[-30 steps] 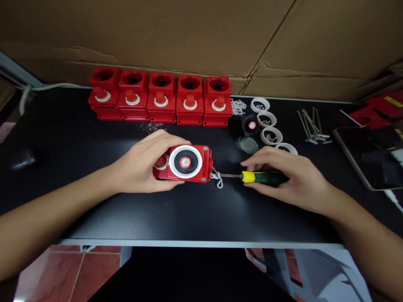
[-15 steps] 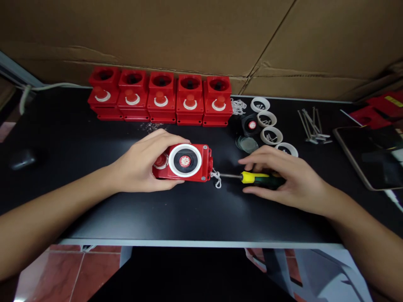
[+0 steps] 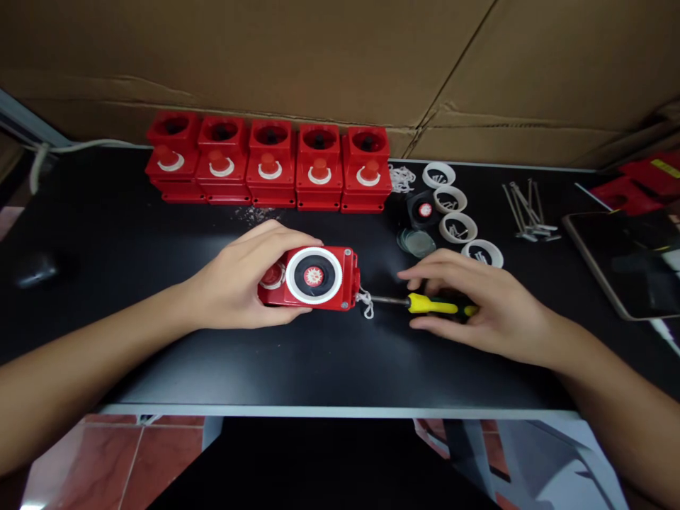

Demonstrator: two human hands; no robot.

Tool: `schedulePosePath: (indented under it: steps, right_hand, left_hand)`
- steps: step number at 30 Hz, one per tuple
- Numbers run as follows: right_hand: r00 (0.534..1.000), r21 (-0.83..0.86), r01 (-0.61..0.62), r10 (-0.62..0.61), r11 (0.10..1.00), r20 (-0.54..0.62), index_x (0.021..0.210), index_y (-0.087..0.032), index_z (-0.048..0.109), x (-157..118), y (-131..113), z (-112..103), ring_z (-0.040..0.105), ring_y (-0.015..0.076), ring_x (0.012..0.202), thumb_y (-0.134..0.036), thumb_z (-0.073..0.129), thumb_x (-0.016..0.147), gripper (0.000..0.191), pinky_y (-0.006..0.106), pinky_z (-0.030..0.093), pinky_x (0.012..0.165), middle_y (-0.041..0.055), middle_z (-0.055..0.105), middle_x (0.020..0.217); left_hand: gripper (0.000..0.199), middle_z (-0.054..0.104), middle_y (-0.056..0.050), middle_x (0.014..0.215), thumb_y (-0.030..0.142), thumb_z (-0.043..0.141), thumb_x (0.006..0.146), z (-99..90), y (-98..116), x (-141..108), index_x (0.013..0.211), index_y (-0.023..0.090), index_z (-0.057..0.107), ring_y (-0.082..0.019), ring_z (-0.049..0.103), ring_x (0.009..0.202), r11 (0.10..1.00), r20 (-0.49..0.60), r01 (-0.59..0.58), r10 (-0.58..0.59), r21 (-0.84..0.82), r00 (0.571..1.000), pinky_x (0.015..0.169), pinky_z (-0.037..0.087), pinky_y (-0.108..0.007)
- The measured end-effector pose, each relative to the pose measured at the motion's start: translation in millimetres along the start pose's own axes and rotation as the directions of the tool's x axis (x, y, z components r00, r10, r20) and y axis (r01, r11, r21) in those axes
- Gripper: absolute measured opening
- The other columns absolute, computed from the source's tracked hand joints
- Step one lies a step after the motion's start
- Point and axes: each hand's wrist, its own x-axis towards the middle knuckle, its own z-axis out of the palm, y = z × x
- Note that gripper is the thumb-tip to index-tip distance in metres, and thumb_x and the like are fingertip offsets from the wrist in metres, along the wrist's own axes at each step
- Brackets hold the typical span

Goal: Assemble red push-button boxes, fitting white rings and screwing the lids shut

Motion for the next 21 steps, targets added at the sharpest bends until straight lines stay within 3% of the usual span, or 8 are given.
schedulePosePath:
  steps: [5,12,16,21]
  right_hand:
    - [0.998,-0.006,0.045,-0.045,0.999,-0.039,0.138,-0.023,0.070,1,-2,1,0.073,0.0019,0.090,-0.031,0.079,0.102,0.037,0.011,0.062,0.090,-0.0007,0.076,0.104]
    - [0.995,0.039,-0.074,0.071,0.997,0.074,0.152,-0.028,0.065,-8,-2,-1,0.078,0.0033,0.095,-0.035,0.070,0.109,0.044,0.011,0.063,0.084,-0.0017,0.080,0.114]
    - [0.999,0.017,-0.028,0.027,0.999,0.040,0.146,-0.025,0.071,-4,-4,0,0.074,0.0061,0.094,-0.041,0.079,0.102,0.048,0.015,0.064,0.086,0.0048,0.075,0.115]
    - [0.999,0.041,-0.008,0.007,0.999,0.043,0.152,-0.028,0.066,-5,-3,0,0.078,0.0040,0.098,-0.033,0.078,0.103,0.051,0.009,0.062,0.086,0.0000,0.079,0.112]
  left_hand:
    - [0.060,0.079,-0.013,0.136,0.040,0.089,0.097,0.5,2,0,0.149,0.025,0.062,-0.030,0.078,0.114,1.000,0.005,-0.002,0.002,-0.008,1.000,0.100,0.064,-0.046]
    - [0.059,0.079,-0.014,0.137,0.040,0.087,0.100,0.3,4,2,0.151,0.026,0.060,-0.031,0.078,0.116,1.000,0.007,-0.024,0.024,-0.008,1.000,0.101,0.064,-0.049]
    - [0.058,0.080,-0.014,0.138,0.038,0.086,0.101,0.3,7,2,0.152,0.027,0.060,-0.031,0.078,0.116,0.999,0.008,-0.033,0.033,-0.018,0.999,0.100,0.065,-0.048]
    - [0.058,0.080,-0.014,0.137,0.035,0.085,0.101,0.8,9,1,0.152,0.025,0.060,-0.030,0.078,0.116,0.999,0.013,-0.037,0.037,-0.018,0.999,0.100,0.064,-0.047]
